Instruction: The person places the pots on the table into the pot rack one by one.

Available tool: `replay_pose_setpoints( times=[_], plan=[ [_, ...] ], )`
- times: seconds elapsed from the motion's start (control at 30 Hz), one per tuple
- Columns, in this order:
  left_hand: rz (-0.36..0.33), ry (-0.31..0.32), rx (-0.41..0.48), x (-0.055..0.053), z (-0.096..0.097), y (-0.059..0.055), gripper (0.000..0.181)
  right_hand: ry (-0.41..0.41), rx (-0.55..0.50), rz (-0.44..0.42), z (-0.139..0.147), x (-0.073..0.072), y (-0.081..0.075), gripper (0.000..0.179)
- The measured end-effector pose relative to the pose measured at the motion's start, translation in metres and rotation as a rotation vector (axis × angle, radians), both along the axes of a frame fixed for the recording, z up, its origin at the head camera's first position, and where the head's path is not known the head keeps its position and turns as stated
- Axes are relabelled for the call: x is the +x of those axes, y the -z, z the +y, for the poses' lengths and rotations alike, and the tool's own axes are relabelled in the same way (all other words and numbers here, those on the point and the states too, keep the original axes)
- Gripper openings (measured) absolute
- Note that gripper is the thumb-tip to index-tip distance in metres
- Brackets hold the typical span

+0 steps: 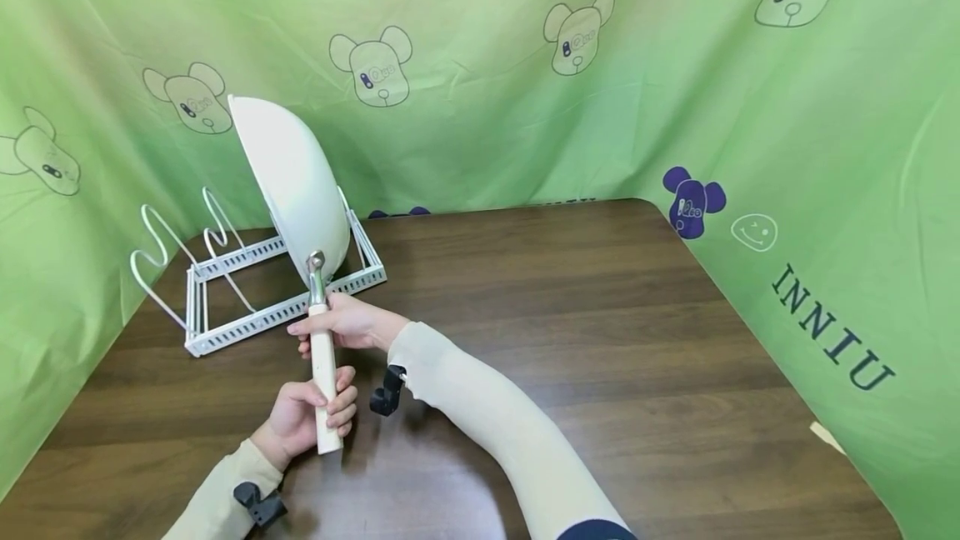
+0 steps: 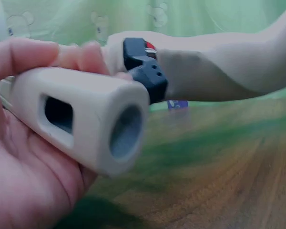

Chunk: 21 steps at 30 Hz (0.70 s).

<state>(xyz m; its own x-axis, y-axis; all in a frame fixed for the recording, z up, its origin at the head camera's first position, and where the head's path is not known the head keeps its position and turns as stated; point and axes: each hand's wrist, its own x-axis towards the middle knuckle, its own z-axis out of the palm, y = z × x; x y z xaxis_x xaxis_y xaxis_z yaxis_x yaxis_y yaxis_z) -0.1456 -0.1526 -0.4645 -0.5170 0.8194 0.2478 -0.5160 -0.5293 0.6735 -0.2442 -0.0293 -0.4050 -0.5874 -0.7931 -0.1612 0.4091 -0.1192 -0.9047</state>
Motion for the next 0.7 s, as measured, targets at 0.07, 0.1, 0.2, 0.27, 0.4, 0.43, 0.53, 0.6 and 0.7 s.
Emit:
replay_pose_setpoints(
  times=[0.07, 0.1, 0.2, 0.27, 0.4, 0.43, 0.53, 0.6, 0.7],
  plan=[
    [0.006, -0.010, -0.029, 0.000, -0.002, 0.000, 0.022, 0.012, 0.002, 0.000, 0.000, 0.001, 0.001, 0.021],
    [0.010, -0.018, -0.042, 0.000, -0.003, 0.000, 0.023, 0.017, 0.002, -0.001, 0.000, 0.001, 0.002, 0.021],
    [0.015, -0.037, -0.067, -0.001, -0.005, -0.001, 0.026, 0.029, 0.003, 0.000, 0.001, 0.001, 0.004, 0.023],
    [0.015, -0.052, -0.081, 0.000, -0.005, -0.001, 0.028, 0.036, 0.001, -0.006, 0.002, 0.000, 0.005, 0.024],
    [0.006, -0.102, -0.114, 0.001, -0.006, -0.001, 0.032, 0.043, -0.003, -0.010, 0.004, 0.000, 0.007, 0.025],
    [0.002, -0.118, -0.123, 0.001, -0.007, -0.001, 0.033, 0.044, -0.003, -0.009, 0.005, 0.000, 0.007, 0.026],
    [-0.014, -0.162, -0.150, 0.001, -0.008, -0.002, 0.035, 0.045, -0.005, -0.002, 0.007, 0.000, 0.008, 0.027],
    [-0.029, -0.186, -0.170, 0.001, -0.008, -0.002, 0.036, 0.046, -0.009, 0.000, 0.008, -0.001, 0.008, 0.026],
    [-0.043, -0.216, -0.209, 0.000, -0.009, -0.004, 0.037, 0.057, -0.017, 0.001, 0.011, -0.002, 0.009, 0.025]
  ],
)
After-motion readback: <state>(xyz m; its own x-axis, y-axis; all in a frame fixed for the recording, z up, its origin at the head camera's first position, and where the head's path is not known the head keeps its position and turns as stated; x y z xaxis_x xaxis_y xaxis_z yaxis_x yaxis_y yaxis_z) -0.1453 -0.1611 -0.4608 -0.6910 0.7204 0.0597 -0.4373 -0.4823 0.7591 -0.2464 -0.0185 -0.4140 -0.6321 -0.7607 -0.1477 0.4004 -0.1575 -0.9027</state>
